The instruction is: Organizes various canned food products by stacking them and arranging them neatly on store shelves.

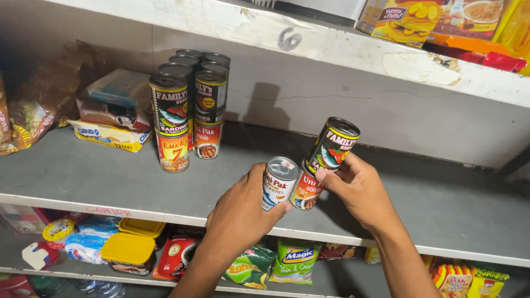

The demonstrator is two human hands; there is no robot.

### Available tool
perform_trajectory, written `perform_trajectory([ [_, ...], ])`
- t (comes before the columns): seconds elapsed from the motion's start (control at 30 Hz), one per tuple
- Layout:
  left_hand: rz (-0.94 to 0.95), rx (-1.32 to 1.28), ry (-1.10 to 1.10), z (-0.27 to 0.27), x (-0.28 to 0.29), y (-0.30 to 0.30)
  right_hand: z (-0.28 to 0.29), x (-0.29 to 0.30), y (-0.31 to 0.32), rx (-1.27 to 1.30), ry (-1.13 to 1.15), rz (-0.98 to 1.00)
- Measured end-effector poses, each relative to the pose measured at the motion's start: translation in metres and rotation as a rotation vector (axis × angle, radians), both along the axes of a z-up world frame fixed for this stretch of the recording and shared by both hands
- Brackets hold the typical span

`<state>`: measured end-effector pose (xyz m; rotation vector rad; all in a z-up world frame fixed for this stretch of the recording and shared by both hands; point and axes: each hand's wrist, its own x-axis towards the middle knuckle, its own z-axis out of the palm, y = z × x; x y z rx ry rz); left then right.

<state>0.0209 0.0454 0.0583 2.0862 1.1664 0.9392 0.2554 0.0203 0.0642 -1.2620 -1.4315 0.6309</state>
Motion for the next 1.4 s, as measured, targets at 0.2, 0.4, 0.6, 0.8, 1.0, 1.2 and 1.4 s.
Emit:
perform_trajectory([
  [0.2,-0.001,0.021,0.001,-0.001,0.001,0.001,0.0,-0.006,-0.002,-0.036,0.071,-0.053],
  [0.4,0.001,0.056,-0.009,-0.005,0.003,0.003,0.006,-0.015,-0.003,0.018,-0.029,-0.023],
  [0.6,0.006,0.021,0.016,-0.003,0.003,0.001,0.004,-0.011,-0.003,0.002,-0.049,-0.029],
  [0.8,-0.004,0.084,-0.026,-0.009,0.004,0.003,-0.001,-0.004,-0.001,-0.015,-0.01,-0.007],
  [1.0,0.005,0.026,0.022,-0.002,0.004,0.002,0.002,-0.009,-0.002,-0.019,0.031,0.033],
  [1.2,0.0,0.057,0.012,-0.004,0.003,0.003,0.002,-0.009,-0.003,-0.007,-0.018,0.038],
  [1.4,0.006,0.035,0.025,-0.004,0.003,0.002,0.002,-0.012,-0.005,-0.009,-0.02,0.011],
])
